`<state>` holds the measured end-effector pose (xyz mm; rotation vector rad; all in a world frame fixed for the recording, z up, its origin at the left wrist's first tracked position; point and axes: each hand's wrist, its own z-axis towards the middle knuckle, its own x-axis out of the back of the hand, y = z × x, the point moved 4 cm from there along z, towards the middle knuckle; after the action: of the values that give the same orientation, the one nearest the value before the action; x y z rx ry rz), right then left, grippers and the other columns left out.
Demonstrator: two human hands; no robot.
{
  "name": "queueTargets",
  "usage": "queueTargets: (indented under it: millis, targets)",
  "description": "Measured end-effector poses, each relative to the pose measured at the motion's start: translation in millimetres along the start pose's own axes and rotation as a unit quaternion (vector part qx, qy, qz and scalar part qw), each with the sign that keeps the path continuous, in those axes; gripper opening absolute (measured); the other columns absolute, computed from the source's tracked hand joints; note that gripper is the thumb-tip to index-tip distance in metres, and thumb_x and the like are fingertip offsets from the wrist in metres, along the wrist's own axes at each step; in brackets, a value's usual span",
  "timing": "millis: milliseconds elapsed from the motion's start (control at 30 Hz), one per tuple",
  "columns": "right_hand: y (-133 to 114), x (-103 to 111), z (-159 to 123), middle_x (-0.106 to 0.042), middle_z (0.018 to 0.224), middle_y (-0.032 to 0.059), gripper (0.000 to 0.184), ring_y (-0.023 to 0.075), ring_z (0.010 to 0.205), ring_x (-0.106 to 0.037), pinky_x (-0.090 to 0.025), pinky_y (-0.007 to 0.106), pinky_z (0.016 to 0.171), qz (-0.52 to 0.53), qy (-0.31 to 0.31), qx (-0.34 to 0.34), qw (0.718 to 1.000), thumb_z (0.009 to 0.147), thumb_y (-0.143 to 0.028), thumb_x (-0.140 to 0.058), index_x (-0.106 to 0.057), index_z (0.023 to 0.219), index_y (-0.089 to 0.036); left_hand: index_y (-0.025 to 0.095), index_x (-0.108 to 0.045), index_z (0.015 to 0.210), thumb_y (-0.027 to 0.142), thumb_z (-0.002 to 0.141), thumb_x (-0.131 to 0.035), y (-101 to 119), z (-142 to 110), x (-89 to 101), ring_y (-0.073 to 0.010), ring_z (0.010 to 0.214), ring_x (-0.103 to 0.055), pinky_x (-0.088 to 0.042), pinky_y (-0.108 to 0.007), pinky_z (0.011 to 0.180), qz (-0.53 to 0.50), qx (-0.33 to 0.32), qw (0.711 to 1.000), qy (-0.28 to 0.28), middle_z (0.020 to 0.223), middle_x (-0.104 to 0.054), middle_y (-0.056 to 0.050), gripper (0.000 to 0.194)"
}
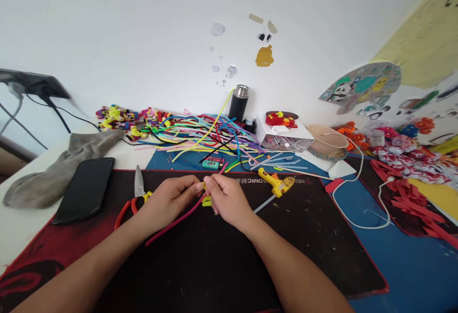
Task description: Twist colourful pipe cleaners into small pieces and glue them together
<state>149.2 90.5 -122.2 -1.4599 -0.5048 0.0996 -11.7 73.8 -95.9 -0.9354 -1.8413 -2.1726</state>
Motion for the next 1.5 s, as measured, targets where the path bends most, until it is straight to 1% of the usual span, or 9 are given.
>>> queueTargets:
  millis: [233, 467, 700, 933, 1033, 1133, 1300, 1400, 1500]
  targets:
    - [-0.3, -1.5, -1.5, -0.046, 0.043, -0.0070, 0.051, 0.0113, 0.038, -0.045, -0.034, 0.024, 0.046, 0.022, 0.011, -0.006, 1.000, 0.106, -0.062, -0.047, -0.049, 0.072, -0.024, 0.022, -0.061, 0.091, 0.045, 0.106, -0.044, -2.3, 0.8, 0.5, -0.0195, 0.075, -0.060, -0.040, -0.029, 0.070, 0.110, -0.063, 0.991, 0.036, 0.084, -0.066, -0.003, 0.032]
    - [-0.5, -2.7, -1.6, -0.045, 0.045, -0.0062, 0.053, 0.0125, 0.041, -0.046, -0.034, 0.026, 0.050, -0.007, 0.012, 0.002, 1.000, 0.107, -0.062, -0.043, -0.046, 0.070, -0.024, 0.023, -0.054, 0.079, 0.039, 0.105, -0.045, 1.3, -0.9, -1.9, -0.0174, 0.065, -0.055, -0.037, -0.028, 0.064, 0.142, -0.096, 0.984, 0.050, 0.073, -0.061, -0.001, 0.032]
    - [-5.9, -3.0, -2.3, -0.057, 0.057, -0.0039, 0.049, 0.0126, 0.050, -0.056, -0.044, 0.025, 0.057, 0.027, -0.029, 0.015, 0.999, 0.108, -0.061, -0.044, -0.055, 0.079, -0.022, 0.021, -0.057, 0.076, 0.049, 0.105, -0.047, 5.5, 0.6, 0.4, -0.0165, 0.068, -0.054, -0.041, -0.026, 0.066, 0.020, -0.031, 0.999, 0.036, 0.072, -0.060, 0.001, 0.041]
    - [-2.7, -7.0, -4.7, -0.046, 0.050, -0.0056, 0.054, 0.0118, 0.044, -0.048, -0.037, 0.026, 0.049, 0.050, 0.012, 0.029, 0.998, 0.107, -0.064, -0.042, -0.047, 0.072, -0.024, 0.024, -0.042, 0.074, 0.069, 0.097, -0.049, -2.6, 2.2, -15.1, -0.0104, 0.050, -0.023, -0.023, -0.024, 0.047, -0.225, 0.096, 0.969, -0.030, 0.061, -0.029, 0.008, 0.051]
    - [-0.2, -12.3, -4.3, -0.042, 0.048, -0.0069, 0.056, 0.0109, 0.039, -0.044, -0.034, 0.026, 0.044, 0.107, 0.013, 0.015, 0.994, 0.104, -0.069, -0.045, -0.045, 0.071, -0.024, 0.022, -0.044, 0.072, 0.056, 0.102, -0.048, 2.1, -0.3, -9.2, -0.0120, 0.054, -0.033, -0.028, -0.025, 0.052, -0.101, 0.036, 0.994, 0.028, 0.063, -0.038, 0.005, 0.045]
    - [-0.5, -16.3, -2.8, -0.038, 0.046, -0.0084, 0.058, 0.0103, 0.036, -0.042, -0.031, 0.026, 0.040, 0.171, 0.006, 0.004, 0.985, 0.101, -0.072, -0.050, -0.043, 0.069, -0.024, 0.021, -0.045, 0.068, 0.044, 0.102, -0.047, 9.9, -3.4, -2.6, -0.0129, 0.057, -0.041, -0.031, -0.026, 0.057, 0.049, -0.034, 0.994, 0.089, 0.061, -0.045, 0.003, 0.042]
    - [-4.1, -13.6, -0.6, -0.037, 0.044, -0.0087, 0.059, 0.0094, 0.034, -0.040, -0.028, 0.026, 0.038, 0.203, 0.006, -0.003, 0.979, 0.098, -0.071, -0.057, -0.042, 0.065, -0.024, 0.021, -0.047, 0.067, 0.038, 0.106, -0.044, 8.1, -3.5, -2.2, -0.0123, 0.053, -0.047, -0.033, -0.024, 0.054, 0.108, -0.084, 0.985, 0.108, 0.059, -0.049, 0.004, 0.043]
    - [-4.7, -9.7, 0.5, -0.037, 0.042, -0.0086, 0.060, 0.0092, 0.034, -0.041, -0.029, 0.026, 0.040, 0.201, 0.010, -0.003, 0.980, 0.098, -0.070, -0.058, -0.043, 0.063, -0.024, 0.020, -0.063, 0.087, 0.038, 0.108, -0.048, 4.7, -3.2, -1.3, -0.0146, 0.065, -0.063, -0.043, -0.023, 0.063, 0.159, -0.152, 0.969, 0.109, 0.075, -0.067, 0.000, 0.031]
    - [-3.7, -9.1, 1.5, -0.038, 0.041, -0.0086, 0.059, 0.0091, 0.033, -0.041, -0.030, 0.025, 0.041, 0.201, 0.010, -0.008, 0.980, 0.098, -0.068, -0.058, -0.043, 0.062, -0.023, 0.019, -0.066, 0.105, 0.033, 0.110, -0.048, 4.3, -4.5, -0.1, -0.0171, 0.076, -0.069, -0.047, -0.024, 0.069, 0.238, -0.236, 0.935, 0.120, 0.088, -0.073, -0.004, 0.024]
